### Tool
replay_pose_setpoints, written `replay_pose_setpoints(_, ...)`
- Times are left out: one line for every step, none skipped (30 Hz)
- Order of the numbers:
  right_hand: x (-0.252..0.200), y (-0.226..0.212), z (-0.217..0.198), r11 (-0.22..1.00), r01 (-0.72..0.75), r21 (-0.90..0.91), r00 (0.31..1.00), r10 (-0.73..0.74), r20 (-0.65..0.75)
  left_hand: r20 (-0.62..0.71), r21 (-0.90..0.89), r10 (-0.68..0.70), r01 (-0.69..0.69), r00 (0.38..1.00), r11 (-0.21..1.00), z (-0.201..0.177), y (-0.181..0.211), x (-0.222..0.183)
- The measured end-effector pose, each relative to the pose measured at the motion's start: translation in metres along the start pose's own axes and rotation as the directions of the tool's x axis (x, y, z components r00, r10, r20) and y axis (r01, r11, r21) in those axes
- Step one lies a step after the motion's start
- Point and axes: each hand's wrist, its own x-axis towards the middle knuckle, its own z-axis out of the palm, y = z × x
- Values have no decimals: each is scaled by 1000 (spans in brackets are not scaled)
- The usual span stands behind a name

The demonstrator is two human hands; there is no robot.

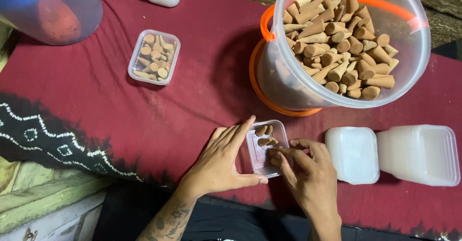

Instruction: The person is transferring incense cones from a large orange bucket into smaller plastic containers, one by one.

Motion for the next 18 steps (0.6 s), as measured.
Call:
replay_pose_setpoints(0, -3, 0, 1000, 1, 0, 1000, -1, 1, -2, -1, -1, 1, 1000, 1000, 1, -1, -1)
replay_pose_setpoints(0, -5, 0, 997, -12, 83, 999, 15, -35, -12, 21, 6, -6, 1000, 1000, 2, -1, -1)
replay_pose_setpoints(0, -8, 0, 986, -21, 166, 997, 33, -70, -23, 43, 13, -12, 1000, 999, 2, -2, -2)
replay_pose_setpoints(-3, -5, 2, 986, -18, 166, 997, 30, -70, -27, 44, 12, -11, 1000, 999, -2, -1, -3)
replay_pose_setpoints(-7, -2, 4, 968, -46, 248, 989, 79, -125, -147, -117, 68, -85, 987, 990, -5, 0, -5)
replay_pose_setpoints(-11, 1, 5, 942, -68, 330, 976, 132, -175, -273, -263, 102, -176, 957, 949, -8, 2, -7)
replay_pose_setpoints(-19, 5, 9, 943, -59, 327, 975, 124, -182, -279, -259, 110, -184, 954, 948, -11, -2, -15)
replay_pose_setpoints(-27, 9, 12, 935, -89, 344, 960, 172, -219, -319, -479, 127, -275, 939, 834, -14, -4, -23)
replay_pose_setpoints(-27, 15, 17, 927, -99, 363, 940, 207, -272, -368, -651, 150, -370, 918, 663, -21, -8, -25)
replay_pose_setpoints(-26, 20, 21, 930, -73, 360, 937, 188, -295, -383, -635, 174, -395, 907, 664, -40, -12, -28)
replay_pose_setpoints(-32, 22, 25, 904, -143, 403, 932, 261, -253, -104, -738, 295, -273, 950, 617, -56, -15, -36)
replay_pose_setpoints(-38, 25, 30, 871, -213, 443, 921, 330, -206, 174, -798, 414, -118, 893, 591, -71, -18, -45)
replay_pose_setpoints(-39, 26, 30, 872, -206, 444, 919, 328, -218, 176, -794, 422, -125, 889, 595, -82, -19, -43)
replay_pose_setpoints(-40, 27, 31, 854, -222, 470, 915, 349, -201, 366, -645, 464, -140, 807, 752, -93, -20, -41)
replay_pose_setpoints(-40, 29, 33, 835, -234, 498, 910, 368, -191, 552, -461, 453, -196, 700, 865, -105, -22, -37)
replay_pose_setpoints(-37, 32, 34, 836, -222, 501, 906, 366, -210, 557, -450, 458, -211, 693, 867, -108, -25, -36)
replay_pose_setpoints(-36, 33, 33, 838, -235, 492, 918, 358, -173, 576, -444, 459, -212, 677, 870, -110, -28, -35)
replay_pose_setpoints(-34, 35, 33, 841, -248, 482, 927, 350, -134, 594, -438, 460, -214, 660, 873, -113, -31, -34)
